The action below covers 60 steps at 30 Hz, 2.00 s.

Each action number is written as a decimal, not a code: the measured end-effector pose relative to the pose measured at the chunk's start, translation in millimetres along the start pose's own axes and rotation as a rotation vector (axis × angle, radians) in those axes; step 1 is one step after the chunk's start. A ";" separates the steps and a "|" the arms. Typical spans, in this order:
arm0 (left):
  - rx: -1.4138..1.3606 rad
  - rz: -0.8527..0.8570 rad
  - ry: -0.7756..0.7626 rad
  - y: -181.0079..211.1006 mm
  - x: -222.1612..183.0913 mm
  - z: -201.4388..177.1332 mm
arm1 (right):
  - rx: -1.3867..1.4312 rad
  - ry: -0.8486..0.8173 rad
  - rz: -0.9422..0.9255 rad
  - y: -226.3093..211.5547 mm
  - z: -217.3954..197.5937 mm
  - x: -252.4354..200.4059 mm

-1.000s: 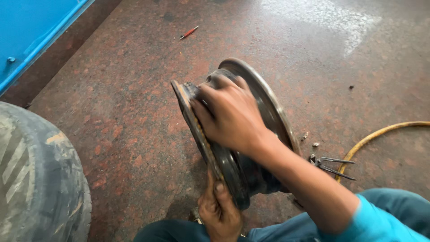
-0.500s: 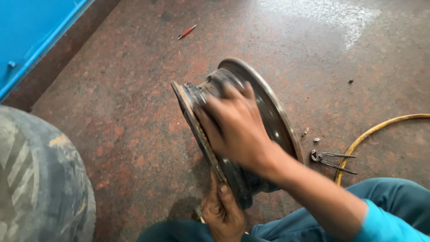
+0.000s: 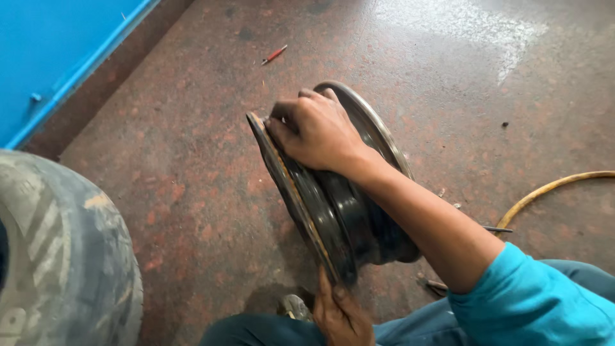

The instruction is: The person wipes the inside and edges of a metal wheel rim with a cloth by hand while rotating the rim.

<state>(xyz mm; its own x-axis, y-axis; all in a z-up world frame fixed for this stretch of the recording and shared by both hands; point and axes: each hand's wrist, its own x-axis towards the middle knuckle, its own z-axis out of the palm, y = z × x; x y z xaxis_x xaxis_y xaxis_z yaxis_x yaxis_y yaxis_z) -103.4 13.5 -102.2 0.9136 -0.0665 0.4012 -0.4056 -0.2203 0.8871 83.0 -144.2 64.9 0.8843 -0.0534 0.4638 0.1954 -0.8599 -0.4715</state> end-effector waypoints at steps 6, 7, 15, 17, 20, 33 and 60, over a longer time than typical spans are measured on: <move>-0.006 -0.027 -0.026 8.2 32.7 -18.1 | -0.028 0.165 -0.143 -19.4 -2.6 -60.6; -0.053 -0.090 -0.048 12.5 48.5 -23.4 | -0.043 0.222 -0.170 -34.2 -3.3 -95.9; -0.247 -0.335 -0.102 24.7 97.5 -25.8 | -0.133 0.176 -0.106 -45.5 20.0 -100.1; -0.197 -0.144 -0.082 28.4 101.7 -25.7 | -0.081 0.074 -0.113 -35.4 22.8 -75.8; -0.264 -0.219 -0.091 21.3 105.4 -25.9 | -0.037 0.047 -0.208 -34.5 19.3 -95.0; -0.417 -0.291 -0.117 -0.6 93.9 -31.6 | -0.134 0.080 -0.183 -44.1 44.8 -69.7; -0.440 -0.465 -0.236 -0.4 116.5 -27.2 | -0.074 0.061 -0.068 -32.1 43.9 -59.2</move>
<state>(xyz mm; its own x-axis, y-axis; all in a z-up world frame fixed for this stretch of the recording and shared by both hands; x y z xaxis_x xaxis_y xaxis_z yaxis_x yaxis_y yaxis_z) 2.4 32.3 -49.6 0.9573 -0.2826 -0.0604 0.1023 0.1359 0.9854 42.9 -91.1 19.7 0.8421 -0.0229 0.5388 0.2198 -0.8977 -0.3817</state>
